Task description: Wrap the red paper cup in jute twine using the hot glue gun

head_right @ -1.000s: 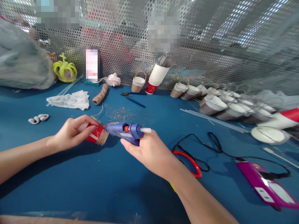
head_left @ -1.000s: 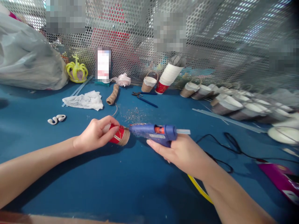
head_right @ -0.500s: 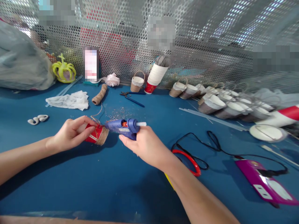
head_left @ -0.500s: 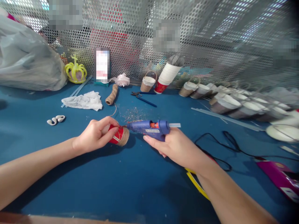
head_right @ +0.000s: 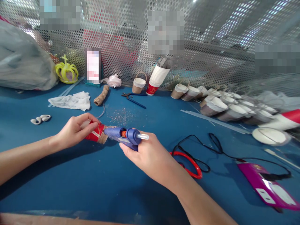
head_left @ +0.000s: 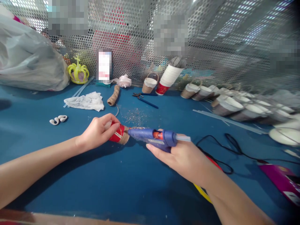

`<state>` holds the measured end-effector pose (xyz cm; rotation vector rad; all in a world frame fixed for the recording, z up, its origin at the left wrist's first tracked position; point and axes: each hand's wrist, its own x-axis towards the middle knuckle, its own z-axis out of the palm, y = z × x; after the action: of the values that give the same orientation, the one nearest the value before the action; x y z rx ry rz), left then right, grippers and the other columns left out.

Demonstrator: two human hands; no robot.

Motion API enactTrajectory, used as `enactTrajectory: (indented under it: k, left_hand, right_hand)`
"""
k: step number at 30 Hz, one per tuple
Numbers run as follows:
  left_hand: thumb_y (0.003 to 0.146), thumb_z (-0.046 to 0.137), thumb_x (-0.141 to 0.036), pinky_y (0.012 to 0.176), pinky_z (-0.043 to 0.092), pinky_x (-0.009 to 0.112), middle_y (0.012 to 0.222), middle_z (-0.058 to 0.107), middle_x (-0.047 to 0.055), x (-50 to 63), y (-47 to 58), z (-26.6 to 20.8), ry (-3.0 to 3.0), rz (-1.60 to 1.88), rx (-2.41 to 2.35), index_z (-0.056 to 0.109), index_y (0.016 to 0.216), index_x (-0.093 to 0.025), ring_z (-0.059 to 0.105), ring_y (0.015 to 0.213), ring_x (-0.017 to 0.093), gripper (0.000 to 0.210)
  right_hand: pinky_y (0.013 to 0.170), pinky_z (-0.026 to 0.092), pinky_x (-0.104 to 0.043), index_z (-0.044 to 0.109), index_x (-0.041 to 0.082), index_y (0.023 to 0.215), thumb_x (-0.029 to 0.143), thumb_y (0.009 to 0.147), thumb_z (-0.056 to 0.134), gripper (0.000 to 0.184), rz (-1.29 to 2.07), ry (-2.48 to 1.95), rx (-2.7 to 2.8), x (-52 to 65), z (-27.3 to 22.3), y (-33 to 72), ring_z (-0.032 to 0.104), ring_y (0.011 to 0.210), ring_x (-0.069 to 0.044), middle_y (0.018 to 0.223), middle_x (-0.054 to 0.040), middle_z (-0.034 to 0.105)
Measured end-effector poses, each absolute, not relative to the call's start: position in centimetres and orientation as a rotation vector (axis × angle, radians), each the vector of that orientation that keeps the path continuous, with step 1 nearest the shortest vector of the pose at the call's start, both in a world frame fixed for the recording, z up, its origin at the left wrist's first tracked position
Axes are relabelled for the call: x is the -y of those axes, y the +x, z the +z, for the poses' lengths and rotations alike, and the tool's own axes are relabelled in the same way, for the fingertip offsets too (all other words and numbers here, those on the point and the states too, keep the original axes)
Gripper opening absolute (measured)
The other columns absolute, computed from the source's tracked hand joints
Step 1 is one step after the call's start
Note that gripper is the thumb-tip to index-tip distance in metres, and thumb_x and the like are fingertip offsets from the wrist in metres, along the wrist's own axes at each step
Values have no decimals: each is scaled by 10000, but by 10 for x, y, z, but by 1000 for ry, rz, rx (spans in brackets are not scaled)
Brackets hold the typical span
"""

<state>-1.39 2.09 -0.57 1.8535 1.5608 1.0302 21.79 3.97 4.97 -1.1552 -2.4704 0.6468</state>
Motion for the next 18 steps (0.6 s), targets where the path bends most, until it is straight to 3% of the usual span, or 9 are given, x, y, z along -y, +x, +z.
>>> enactTrajectory:
  k: [6, 18]
  left_hand:
    - [824, 479, -338, 436, 354, 168, 533, 553, -31, -20, -12, -3, 1830, 1023, -1604, 575, 804, -141, 417, 461, 73, 220]
    - [820, 485, -322, 437, 369, 167, 560, 580, -22, -21, -12, -3, 1867, 1075, -1577, 574, 785, -136, 444, 470, 74, 209]
  right_hand:
    - [462, 416, -232, 602, 215, 722, 213, 786, 502, 119, 616, -1124, 2507, -35, 51, 217, 500, 452, -120, 553, 21, 584]
    - [465, 420, -259, 553, 228, 642, 276, 752, 553, 120, 848, -1254, 2403, -36, 55, 216, 514, 484, -145, 568, 3, 589]
